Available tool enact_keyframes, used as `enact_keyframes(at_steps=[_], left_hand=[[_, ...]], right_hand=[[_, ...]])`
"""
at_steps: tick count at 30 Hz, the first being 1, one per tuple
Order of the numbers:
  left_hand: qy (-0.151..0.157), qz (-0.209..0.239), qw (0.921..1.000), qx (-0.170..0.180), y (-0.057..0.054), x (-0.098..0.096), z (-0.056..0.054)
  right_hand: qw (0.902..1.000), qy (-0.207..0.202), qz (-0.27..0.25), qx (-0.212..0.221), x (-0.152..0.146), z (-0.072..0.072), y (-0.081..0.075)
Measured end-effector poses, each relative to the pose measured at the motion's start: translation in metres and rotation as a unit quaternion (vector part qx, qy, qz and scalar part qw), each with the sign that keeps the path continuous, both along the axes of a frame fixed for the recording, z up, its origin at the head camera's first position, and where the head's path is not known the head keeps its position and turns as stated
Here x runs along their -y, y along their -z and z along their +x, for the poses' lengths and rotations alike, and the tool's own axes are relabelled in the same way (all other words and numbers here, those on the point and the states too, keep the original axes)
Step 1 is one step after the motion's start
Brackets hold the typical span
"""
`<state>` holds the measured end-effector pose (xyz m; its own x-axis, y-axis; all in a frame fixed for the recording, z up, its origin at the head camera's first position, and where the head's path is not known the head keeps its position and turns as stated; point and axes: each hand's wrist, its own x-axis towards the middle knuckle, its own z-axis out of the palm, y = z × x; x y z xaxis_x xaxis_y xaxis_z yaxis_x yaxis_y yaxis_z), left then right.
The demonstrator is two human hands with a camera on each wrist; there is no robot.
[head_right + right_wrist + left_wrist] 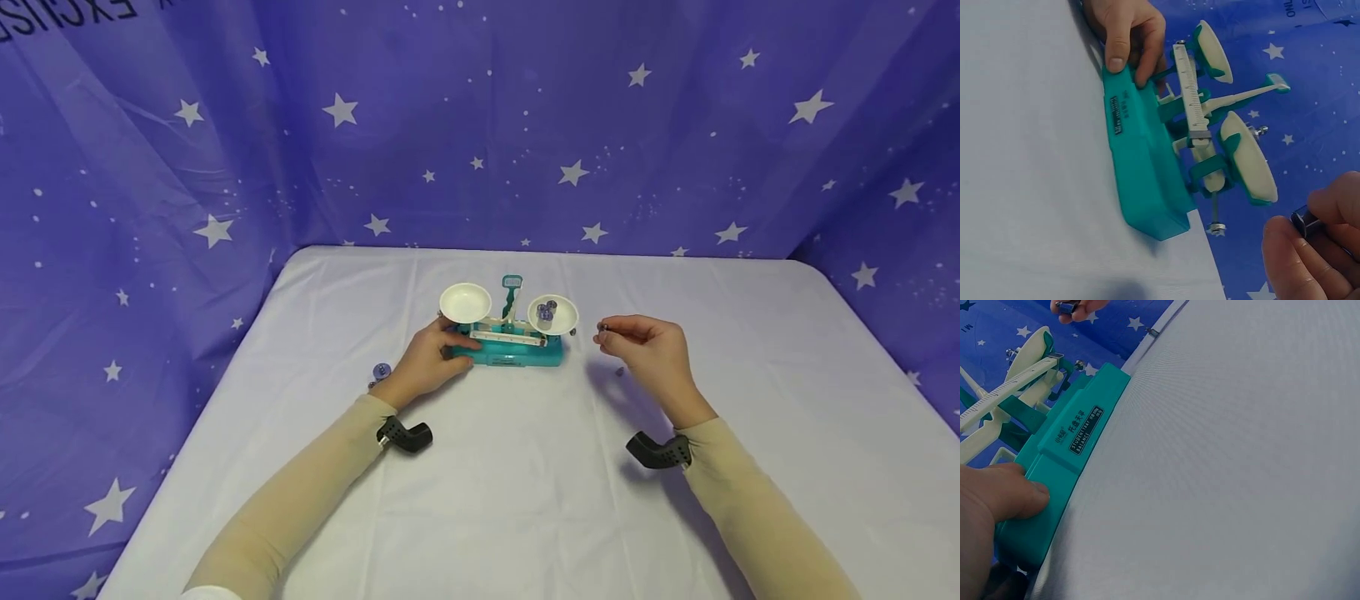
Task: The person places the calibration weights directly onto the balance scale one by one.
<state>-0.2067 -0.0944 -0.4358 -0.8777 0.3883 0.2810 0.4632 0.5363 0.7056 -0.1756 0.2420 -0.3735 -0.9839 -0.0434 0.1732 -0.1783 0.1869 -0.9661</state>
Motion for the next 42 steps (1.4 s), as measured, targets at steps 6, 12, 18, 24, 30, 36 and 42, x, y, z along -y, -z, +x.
enact_keyframes(at_steps=[6, 12, 18, 24, 30, 36, 42], left_hand=[[0.004, 0.0, 1.0, -0.005, -0.002, -0.002, -0.002], [0.003, 0.007, 1.0, -0.003, 0.002, -0.001, -0.001], [-0.006, 0.0, 1.0, -0.001, -0.001, 0.011, 0.005], [-0.001, -0.006, 1.0, 0.002, -0.001, 0.009, 0.004], [0.0, -0.003, 1.0, 0.005, -0.001, 0.004, -0.001], [-0.002, -0.012, 0.9999, 0.005, 0.0, 0.001, -0.003], [0.008, -0.019, 0.9997, 0.011, 0.0, 0.005, -0.005]], right_hand=[[1.0, -0.007, -0.003, -0.001, -0.002, -0.004, -0.01], [0.9992, -0.007, 0.038, 0.009, 0.001, -0.008, -0.016], [0.9996, -0.012, 0.024, 0.006, 0.015, -0.012, -0.019], [0.9998, -0.018, -0.004, 0.009, 0.014, -0.016, -0.023], [0.9998, -0.007, 0.017, 0.01, 0.016, -0.028, -0.033], [0.9969, 0.01, 0.077, 0.011, 0.024, -0.035, -0.038], [0.9952, 0.007, 0.098, 0.002, 0.039, -0.04, -0.039]])
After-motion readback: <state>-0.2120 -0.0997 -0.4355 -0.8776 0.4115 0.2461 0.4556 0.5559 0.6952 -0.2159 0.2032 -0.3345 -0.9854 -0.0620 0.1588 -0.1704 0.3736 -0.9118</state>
